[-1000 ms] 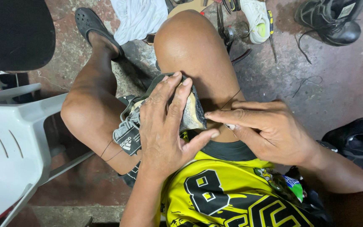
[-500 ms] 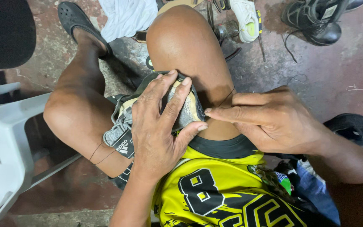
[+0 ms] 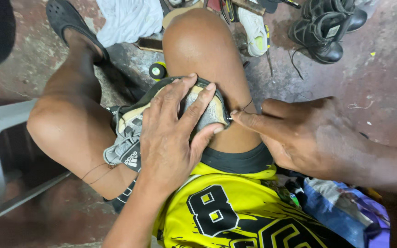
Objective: The person is stitching the sole of a sneaker using a hook-ended tool and thread, pulling the thread through the material to secure the sole while holding the shoe on their lap.
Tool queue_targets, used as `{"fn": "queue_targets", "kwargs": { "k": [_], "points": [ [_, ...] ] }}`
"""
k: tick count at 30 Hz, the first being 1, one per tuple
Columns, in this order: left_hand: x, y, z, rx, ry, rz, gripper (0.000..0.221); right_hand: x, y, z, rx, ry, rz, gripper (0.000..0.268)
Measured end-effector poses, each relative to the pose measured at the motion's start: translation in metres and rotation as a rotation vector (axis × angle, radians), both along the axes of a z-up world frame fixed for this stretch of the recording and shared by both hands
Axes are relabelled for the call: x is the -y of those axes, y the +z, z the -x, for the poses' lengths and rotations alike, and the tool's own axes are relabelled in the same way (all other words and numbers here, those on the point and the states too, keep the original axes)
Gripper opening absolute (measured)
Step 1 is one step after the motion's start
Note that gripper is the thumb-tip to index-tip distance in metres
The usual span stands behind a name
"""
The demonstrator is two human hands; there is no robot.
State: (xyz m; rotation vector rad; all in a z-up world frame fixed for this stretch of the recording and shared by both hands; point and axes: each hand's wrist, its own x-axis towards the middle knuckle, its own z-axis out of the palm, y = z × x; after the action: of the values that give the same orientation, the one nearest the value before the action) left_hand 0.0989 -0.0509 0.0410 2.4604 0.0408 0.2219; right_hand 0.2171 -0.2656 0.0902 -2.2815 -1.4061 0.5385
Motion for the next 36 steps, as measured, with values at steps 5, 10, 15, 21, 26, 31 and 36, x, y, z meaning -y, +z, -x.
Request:
{"fn": "queue_targets", "kwargs": {
  "k": [5,10,15,21,26,31,36],
  "points": [
    [0.004,-0.005,-0.001,0.047,0.028,0.006,0.057,-0.003,0.008,0.002,0.060,-0.005,0.210,0.050],
    [0.010,-0.013,-0.006,0.067,0.068,-0.039,0.055,0.001,0.000,0.003,0.130,0.005,0.440,0.053],
    [0.012,-0.016,-0.006,0.048,0.079,-0.056,0.053,0.003,-0.006,-0.001,0.258,0.076,0.341,0.048],
    [0.010,-0.018,-0.007,0.043,0.092,-0.076,0.053,-0.016,-0.010,-0.018,-0.009,0.048,0.500,0.033],
    [0.005,-0.014,-0.011,0.042,0.088,-0.020,0.055,-0.034,-0.016,-0.023,-0.042,0.071,0.112,0.028],
    [-0.011,0.006,0.017,0.079,0.147,0.197,0.054,-0.035,0.001,-0.024,-0.064,0.022,0.133,0.011],
    [-0.050,0.005,0.082,0.083,0.585,0.135,0.033,-0.027,0.017,-0.018,-0.019,-0.053,0.203,0.027]
  ]
}}
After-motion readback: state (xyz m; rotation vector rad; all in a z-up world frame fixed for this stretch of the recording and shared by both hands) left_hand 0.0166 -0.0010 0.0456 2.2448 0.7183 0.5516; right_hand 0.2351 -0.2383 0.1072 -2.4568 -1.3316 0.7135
